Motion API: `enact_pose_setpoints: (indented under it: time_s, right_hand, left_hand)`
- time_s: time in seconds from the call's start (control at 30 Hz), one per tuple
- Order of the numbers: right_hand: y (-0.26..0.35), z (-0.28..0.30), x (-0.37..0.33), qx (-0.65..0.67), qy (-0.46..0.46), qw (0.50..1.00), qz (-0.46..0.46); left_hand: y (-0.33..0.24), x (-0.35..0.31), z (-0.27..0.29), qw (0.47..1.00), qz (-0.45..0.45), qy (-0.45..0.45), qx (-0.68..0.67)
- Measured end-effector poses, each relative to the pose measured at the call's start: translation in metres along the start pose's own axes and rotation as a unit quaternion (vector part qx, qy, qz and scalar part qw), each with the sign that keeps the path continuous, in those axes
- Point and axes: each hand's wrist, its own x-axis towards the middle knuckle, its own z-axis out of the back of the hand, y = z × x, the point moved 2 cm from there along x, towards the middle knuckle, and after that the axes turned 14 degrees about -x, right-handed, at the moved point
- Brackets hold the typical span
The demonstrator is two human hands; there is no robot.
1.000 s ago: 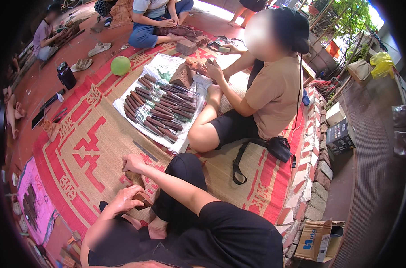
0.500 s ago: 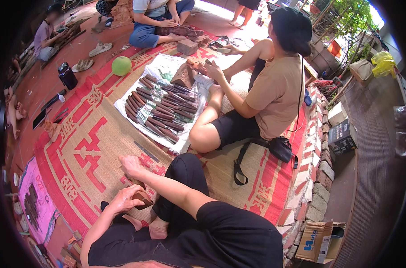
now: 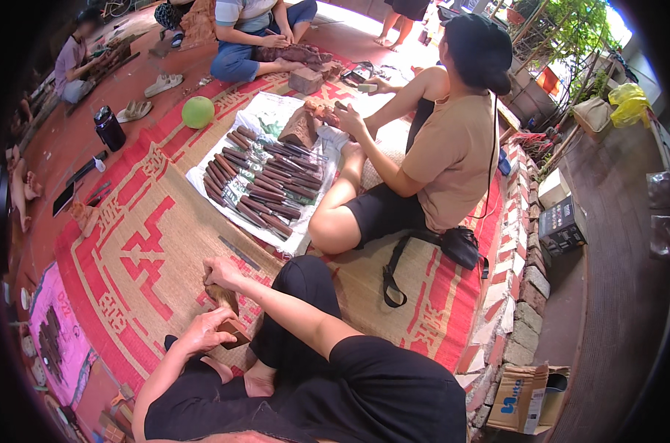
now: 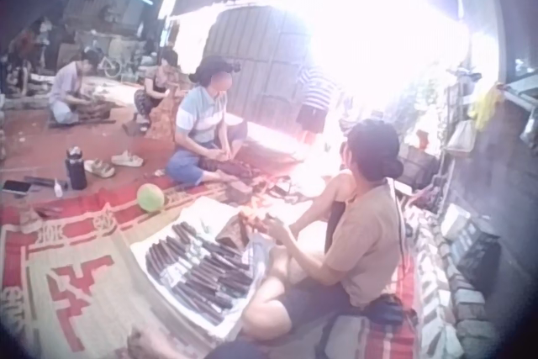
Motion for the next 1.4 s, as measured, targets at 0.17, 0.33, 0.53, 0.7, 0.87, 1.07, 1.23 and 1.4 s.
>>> enact_pose_setpoints:
  time_s: [0.17,0.33,0.53,0.7,0.87,1.07,1.23,1.4]
  right_hand:
    - [0.007,-0.014,0.01,-0.162,-0.046,0.984,-0.063]
    - [-0.014,-0.009,0.025,-0.136,-0.159,0.964,-0.161]
    - [-0.004,-0.003,0.005,-0.047,-0.006,0.999,0.009]
    - [0.013,-0.011,0.012,-0.149,-0.005,0.989,-0.005]
    - [-0.006,-0.021,0.029,-0.203,-0.096,0.969,-0.101]
    - [0.001,-0.003,0.007,-0.031,-0.018,0.999,0.0]
    - [0.005,0.0,0.004,-0.077,-0.011,0.997,0.005]
    - [0.02,-0.017,0.016,-0.239,-0.037,0.97,-0.004]
  left_hand:
    - [-0.006,0.003,0.002,1.0,-0.014,0.0,-0.008]
    - [-0.012,0.007,0.0,1.0,-0.024,0.012,-0.003]
    - [-0.008,0.003,0.0,1.0,-0.016,-0.003,-0.009]
    - [-0.007,0.001,0.002,1.0,-0.002,-0.01,0.005]
    - [-0.009,0.007,0.0,1.0,-0.011,0.015,0.005]
    - [-0.004,0.0,0.0,1.0,-0.011,0.0,-0.008]
    - [-0.009,0.005,0.002,1.0,-0.003,0.004,-0.008]
    - [-0.007,0.005,0.003,1.0,0.004,-0.005,-0.015]
